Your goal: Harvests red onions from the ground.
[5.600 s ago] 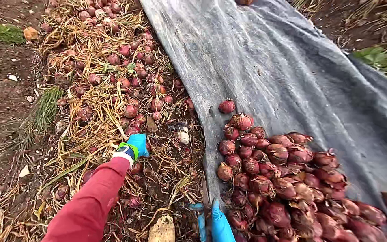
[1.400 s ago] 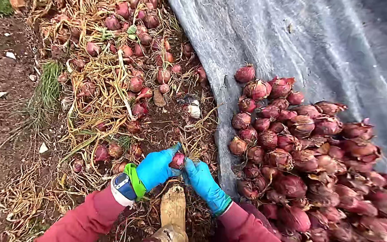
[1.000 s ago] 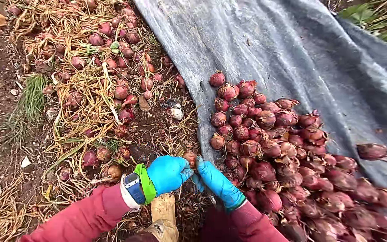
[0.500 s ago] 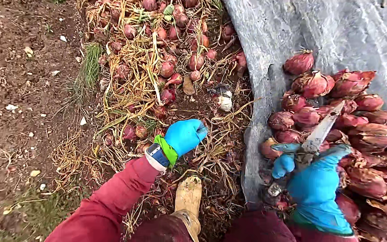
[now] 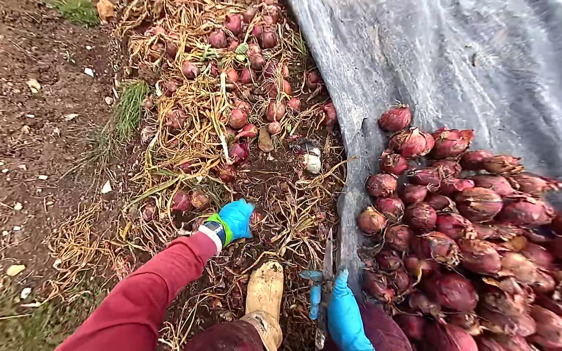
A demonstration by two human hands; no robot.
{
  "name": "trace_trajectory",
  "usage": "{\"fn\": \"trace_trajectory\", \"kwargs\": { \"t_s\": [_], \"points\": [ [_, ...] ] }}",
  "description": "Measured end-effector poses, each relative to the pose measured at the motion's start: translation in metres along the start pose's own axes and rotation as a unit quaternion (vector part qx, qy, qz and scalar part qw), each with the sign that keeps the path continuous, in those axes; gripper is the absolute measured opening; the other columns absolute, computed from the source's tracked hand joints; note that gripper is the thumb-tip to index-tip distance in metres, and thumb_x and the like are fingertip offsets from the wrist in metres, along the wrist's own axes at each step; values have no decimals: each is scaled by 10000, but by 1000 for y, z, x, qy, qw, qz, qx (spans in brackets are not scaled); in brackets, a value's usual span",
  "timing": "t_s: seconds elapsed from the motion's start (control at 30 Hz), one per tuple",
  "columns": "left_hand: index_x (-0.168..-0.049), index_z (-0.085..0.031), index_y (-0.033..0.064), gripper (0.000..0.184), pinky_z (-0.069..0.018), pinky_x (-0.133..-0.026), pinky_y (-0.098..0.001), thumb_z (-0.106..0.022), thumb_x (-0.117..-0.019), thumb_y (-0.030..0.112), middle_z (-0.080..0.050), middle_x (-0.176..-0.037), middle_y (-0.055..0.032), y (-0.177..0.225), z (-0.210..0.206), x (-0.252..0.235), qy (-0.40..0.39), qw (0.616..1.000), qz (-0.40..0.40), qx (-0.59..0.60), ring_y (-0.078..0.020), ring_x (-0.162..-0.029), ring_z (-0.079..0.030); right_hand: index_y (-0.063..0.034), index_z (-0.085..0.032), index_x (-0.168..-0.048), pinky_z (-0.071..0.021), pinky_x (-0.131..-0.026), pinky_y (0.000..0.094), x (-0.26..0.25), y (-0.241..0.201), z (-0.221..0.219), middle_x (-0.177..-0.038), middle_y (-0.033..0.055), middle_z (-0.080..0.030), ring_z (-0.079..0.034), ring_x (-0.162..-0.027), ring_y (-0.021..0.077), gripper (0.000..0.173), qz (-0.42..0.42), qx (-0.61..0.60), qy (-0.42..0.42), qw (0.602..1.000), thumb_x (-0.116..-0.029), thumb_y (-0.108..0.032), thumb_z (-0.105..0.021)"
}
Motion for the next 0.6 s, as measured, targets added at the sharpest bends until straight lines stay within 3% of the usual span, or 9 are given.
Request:
{"fn": "trace_trajectory", "kwargs": {
  "t_s": [0.1, 0.17, 0.2, 0.27, 0.3, 0.37, 0.47, 0.53, 0.6],
  "points": [
    [-1316, -679, 186, 806, -587, -921, -579, -956, -589, 401, -569, -1400, -194, 27, -34, -11, 3, 998, -31, 63, -393, -1194, -622, -12, -660, -1139, -547, -424, 409, -16, -9, 3, -579, 121, -607, -584, -432, 241, 926, 5, 18, -5, 1000, -1035, -605, 44],
    [-1301, -696, 170, 812, -541, -1022, -557, -972, -583, 428, -404, -1615, -140, 34, -16, -7, 39, 992, -33, 119, -377, -1342, -535, -1, -649, -1180, -561, -442, 428, -30, -15, 8, -597, 134, -615, -599, -451, 256, 932, 6, 19, -9, 1000, -1035, -594, 55],
    [-1327, -669, 169, 825, -532, -1054, -537, -971, -595, 399, -396, -1634, -91, 38, 1, 2, 52, 984, -30, 168, -329, -1378, -525, -3, -644, -1185, -567, -451, 433, -36, -17, 9, -601, 134, -616, -605, -456, 256, 935, -3, 17, -14, 1000, -1032, -598, 60],
    [-1380, -593, 217, 865, -571, -988, -543, -964, -611, 355, -631, -1399, -50, 50, 42, 18, 62, 960, -20, 274, -253, -1220, -654, -3, -650, -1184, -566, -456, 412, -51, -28, 4, -611, 118, -620, -607, -467, 235, 909, 4, 33, -47, 998, -1041, -605, 14],
    [-1401, -575, 249, 907, -580, -966, -548, -971, -596, 386, -689, -1293, -61, 59, 60, 22, 55, 947, -16, 316, -244, -1149, -688, -3, -656, -1177, -567, -466, 392, -57, -37, -3, -623, 103, -629, -612, -479, 219, 871, 26, 53, -72, 996, -1044, -623, -59],
    [-1475, -514, 276, 1053, -578, -973, -543, -990, -559, 481, -701, -1267, -73, 79, 84, 33, 27, 931, -32, 362, -236, -1137, -693, -18, -670, -1125, -568, -494, 354, -63, -57, -20, -649, 63, -646, -622, -508, 187, 801, 69, 99, -113, 986, -987, -732, -334],
    [-1598, -335, 249, 1175, -554, -1036, -517, -1000, -631, 291, -642, -1370, -79, 104, 94, 57, -39, 926, -111, 358, -228, -1220, -653, -26, -655, -1042, -572, -514, 348, -64, -80, -32, -630, 53, -638, -627, -508, 178, 639, 97, 119, -89, 984, -885, -644, -623],
    [-1541, -421, 217, 989, -580, -1004, -480, -958, -710, 238, -690, -1276, -54, 108, 96, 73, -52, 926, -135, 349, -190, -1153, -685, -34, -657, -1064, -557, -506, 335, -60, -86, -28, -634, 36, -636, -612, -506, 150, 747, 144, 144, -69, 977, -855, -748, -579],
    [-1401, -572, 238, 797, -601, -947, -467, -952, -712, 363, -742, -1141, -1, 107, 98, 82, -58, 938, -131, 315, -150, -1061, -714, -84, -665, -978, -557, -485, 336, -50, -88, -28, -634, 11, -629, -602, -502, 130, 932, 198, 190, -63, 959, -815, -939, -332]
  ]
}}
Point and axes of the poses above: each hand's wrist, its own x-axis away from the middle knuckle, its own z-axis out of the back of the hand, y = z × x, the point moved 4 cm from there along -x, towards the middle knuckle
